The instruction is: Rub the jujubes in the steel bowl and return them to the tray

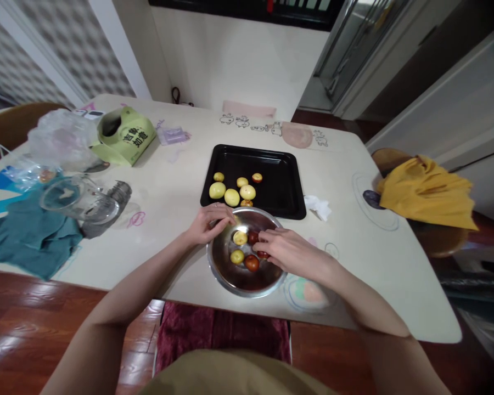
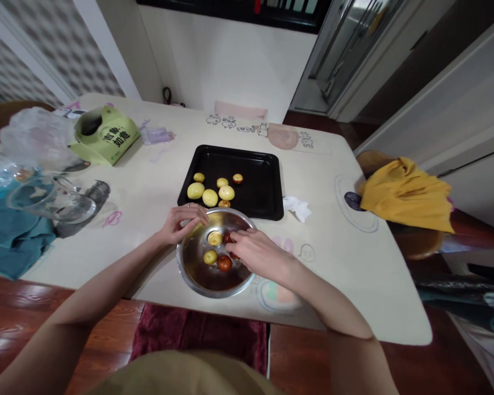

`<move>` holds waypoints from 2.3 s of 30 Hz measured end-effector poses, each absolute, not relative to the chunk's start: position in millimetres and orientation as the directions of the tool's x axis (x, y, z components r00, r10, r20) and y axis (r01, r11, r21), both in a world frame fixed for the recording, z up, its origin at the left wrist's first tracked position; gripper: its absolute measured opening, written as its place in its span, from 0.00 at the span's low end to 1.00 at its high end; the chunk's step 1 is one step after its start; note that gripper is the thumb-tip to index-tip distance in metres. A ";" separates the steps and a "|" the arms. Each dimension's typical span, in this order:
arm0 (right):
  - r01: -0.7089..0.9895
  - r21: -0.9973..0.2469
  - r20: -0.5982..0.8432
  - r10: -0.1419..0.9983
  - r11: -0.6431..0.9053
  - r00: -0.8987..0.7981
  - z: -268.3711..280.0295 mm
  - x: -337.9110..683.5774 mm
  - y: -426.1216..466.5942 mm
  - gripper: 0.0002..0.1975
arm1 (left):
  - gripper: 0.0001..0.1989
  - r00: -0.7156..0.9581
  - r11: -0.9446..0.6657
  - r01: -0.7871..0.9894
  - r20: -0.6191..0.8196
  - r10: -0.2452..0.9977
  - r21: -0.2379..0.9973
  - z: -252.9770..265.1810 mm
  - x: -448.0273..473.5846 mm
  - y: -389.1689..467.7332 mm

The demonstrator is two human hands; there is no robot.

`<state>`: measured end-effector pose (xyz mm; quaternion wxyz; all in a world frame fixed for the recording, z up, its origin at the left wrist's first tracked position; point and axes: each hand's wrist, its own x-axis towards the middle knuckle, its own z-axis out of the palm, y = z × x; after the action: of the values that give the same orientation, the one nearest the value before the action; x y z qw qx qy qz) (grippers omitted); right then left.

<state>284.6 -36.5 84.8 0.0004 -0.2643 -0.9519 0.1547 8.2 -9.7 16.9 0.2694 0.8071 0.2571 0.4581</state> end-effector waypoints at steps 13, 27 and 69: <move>0.529 -0.330 -0.062 0.541 0.782 -0.839 84.0 287.8 -28.7 0.10 | 0.16 0.458 -0.713 0.158 0.589 0.665 0.683 15.1 7.9 -8.8; 0.465 -0.573 0.529 0.738 0.675 -0.419 15.1 308.6 9.8 0.16 | 0.17 0.417 -0.732 0.127 0.634 0.651 0.669 8.1 8.3 -5.6; 0.524 -0.387 0.526 0.648 0.759 -0.550 -16.8 314.7 15.5 0.19 | 0.18 0.834 -0.812 0.345 0.244 0.495 0.470 18.7 29.4 87.9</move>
<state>314.7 15.5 -16.8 0.3360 -0.3347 -0.8755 0.0926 29.4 87.9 18.7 0.2080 0.9346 0.2248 0.1807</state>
